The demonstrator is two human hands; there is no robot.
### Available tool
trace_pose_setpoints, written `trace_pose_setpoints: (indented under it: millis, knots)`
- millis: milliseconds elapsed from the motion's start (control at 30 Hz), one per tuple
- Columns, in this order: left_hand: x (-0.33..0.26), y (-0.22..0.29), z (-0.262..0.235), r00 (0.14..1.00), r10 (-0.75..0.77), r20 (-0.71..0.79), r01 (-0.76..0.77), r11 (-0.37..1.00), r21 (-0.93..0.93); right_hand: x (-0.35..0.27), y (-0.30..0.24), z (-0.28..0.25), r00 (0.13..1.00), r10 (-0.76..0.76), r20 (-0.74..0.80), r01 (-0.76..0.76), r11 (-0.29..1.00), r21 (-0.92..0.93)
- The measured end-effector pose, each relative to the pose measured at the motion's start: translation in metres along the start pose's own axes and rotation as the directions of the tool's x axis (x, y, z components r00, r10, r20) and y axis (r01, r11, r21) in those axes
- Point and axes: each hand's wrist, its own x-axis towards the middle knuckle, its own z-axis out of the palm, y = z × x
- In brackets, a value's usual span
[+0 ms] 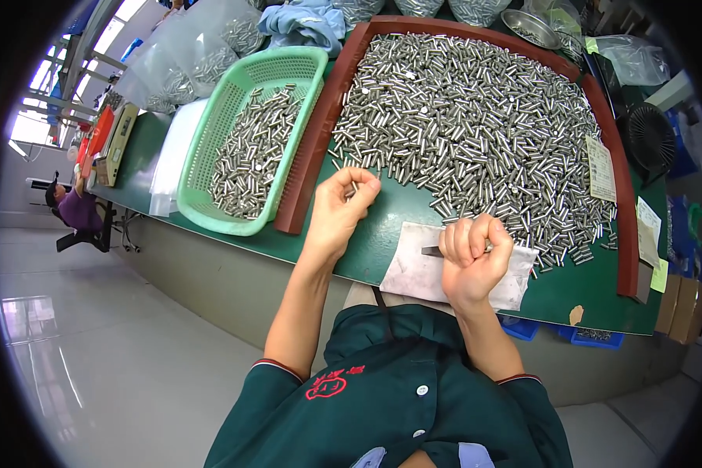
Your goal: Inspecting small cylindrical metal components using a handheld tool and sorting them at a factory workbench.
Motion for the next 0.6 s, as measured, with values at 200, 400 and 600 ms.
trace_pose_setpoints:
  millis: [200, 400, 600]
  knots:
    - [0.0, -0.01, -0.005, 0.98, 0.005, 0.199, 0.083, 0.9, -0.427, -0.001, 0.0, 0.002, 1.0, -0.005, -0.011, 0.005, 1.0, 0.0]
    - [0.0, -0.015, -0.003, 0.98, 0.009, 0.2, 0.071, 0.918, -0.39, 0.0, 0.0, 0.001, 1.0, 0.005, 0.001, -0.005, 0.999, -0.043]
    - [-0.002, -0.011, -0.001, 0.981, 0.001, 0.195, 0.08, 0.908, -0.41, -0.001, 0.0, 0.001, 1.0, -0.005, -0.011, 0.005, 1.0, 0.013]
